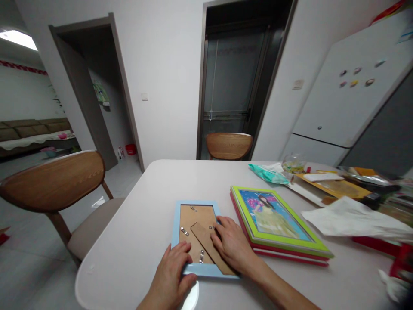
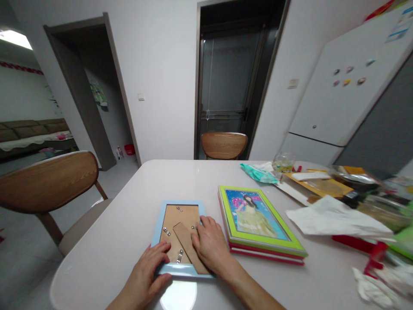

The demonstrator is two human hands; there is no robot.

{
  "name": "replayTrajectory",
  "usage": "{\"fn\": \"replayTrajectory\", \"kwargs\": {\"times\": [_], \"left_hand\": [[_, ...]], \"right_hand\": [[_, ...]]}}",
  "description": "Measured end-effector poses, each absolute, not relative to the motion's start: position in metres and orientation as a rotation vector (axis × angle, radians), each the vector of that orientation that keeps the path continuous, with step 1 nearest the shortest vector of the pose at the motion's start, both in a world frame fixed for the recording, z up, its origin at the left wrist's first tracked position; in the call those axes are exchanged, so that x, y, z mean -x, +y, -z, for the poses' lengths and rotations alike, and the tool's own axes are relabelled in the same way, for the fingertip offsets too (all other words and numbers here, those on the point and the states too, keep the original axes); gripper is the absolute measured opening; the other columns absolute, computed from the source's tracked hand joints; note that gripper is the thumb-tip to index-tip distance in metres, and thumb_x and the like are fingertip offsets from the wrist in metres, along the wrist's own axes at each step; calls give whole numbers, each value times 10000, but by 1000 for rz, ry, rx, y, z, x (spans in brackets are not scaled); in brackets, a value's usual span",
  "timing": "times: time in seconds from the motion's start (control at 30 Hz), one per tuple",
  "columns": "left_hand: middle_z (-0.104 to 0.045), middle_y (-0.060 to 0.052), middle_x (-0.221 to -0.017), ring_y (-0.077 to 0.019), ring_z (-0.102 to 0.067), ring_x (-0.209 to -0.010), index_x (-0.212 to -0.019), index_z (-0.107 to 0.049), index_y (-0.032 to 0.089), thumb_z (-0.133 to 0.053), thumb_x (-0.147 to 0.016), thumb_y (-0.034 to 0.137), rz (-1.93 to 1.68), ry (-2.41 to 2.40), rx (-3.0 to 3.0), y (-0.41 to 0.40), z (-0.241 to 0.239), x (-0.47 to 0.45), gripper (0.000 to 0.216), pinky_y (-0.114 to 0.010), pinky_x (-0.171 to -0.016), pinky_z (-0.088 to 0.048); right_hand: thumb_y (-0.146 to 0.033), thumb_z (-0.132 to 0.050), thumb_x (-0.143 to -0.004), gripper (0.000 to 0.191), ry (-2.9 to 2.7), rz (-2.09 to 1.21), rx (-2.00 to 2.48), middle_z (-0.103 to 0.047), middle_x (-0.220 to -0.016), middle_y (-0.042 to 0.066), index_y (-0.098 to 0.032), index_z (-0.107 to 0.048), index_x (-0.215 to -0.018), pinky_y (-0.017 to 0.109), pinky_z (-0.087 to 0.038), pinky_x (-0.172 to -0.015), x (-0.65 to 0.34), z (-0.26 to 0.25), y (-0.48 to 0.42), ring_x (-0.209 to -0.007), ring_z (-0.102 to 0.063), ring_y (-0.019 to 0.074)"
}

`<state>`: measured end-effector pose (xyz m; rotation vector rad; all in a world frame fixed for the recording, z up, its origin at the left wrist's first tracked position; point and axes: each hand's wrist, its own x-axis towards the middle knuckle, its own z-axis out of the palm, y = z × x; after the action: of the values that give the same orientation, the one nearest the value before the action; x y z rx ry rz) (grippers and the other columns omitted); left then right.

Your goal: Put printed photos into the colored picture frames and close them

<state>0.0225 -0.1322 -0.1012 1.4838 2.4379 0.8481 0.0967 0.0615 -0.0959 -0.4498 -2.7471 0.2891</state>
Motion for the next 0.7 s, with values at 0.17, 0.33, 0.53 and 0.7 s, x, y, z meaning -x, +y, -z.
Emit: {"fn": "replayTrajectory", "kwargs": {"times": [0.17, 0.33, 0.53, 0.7], "left_hand": [[-490, -92, -1212, -224, -385, -1161, -858, -538, 198, -549, -654, 164, -875, 2440, -1447, -132, 98, -25, 207, -494, -997, -197], [-490, -103, -1209, -234, -392, -1152, -861, -539, 186, -555, -649, 164, -884, 2438, -1464, -132, 99, -24, 214, -503, -996, -190], [-492, -107, -1206, -237, -393, -1151, -878, -539, 178, -559, -642, 163, -883, 2428, -1456, -131, 98, -24, 237, -501, -994, -200], [-483, -119, -1213, -244, -385, -1158, -870, -540, 162, -570, -619, 152, -860, 2445, -1468, -132, 105, -23, 253, -489, -998, -207]], "right_hand": [[-223, -371, -823, 248, -2765, -350, 210, -509, -1049, 70, -210, -555, -988, 305, -304, -811, -76, 86, 33, -966, -414, 188], [-249, -391, -832, 204, -2898, -331, 65, -522, -880, 51, -206, -587, -873, 279, -290, -711, -50, 88, 18, -856, -418, 169], [-263, -454, -801, 148, -2893, -360, 0, -533, -869, 32, -207, -589, -777, 270, -271, -679, -50, 92, 21, -842, -420, 164], [-227, -407, -821, 214, -2815, -524, 158, -572, -898, 19, -232, -615, -869, 251, -314, -750, -41, 95, 32, -884, -461, 149]]}}
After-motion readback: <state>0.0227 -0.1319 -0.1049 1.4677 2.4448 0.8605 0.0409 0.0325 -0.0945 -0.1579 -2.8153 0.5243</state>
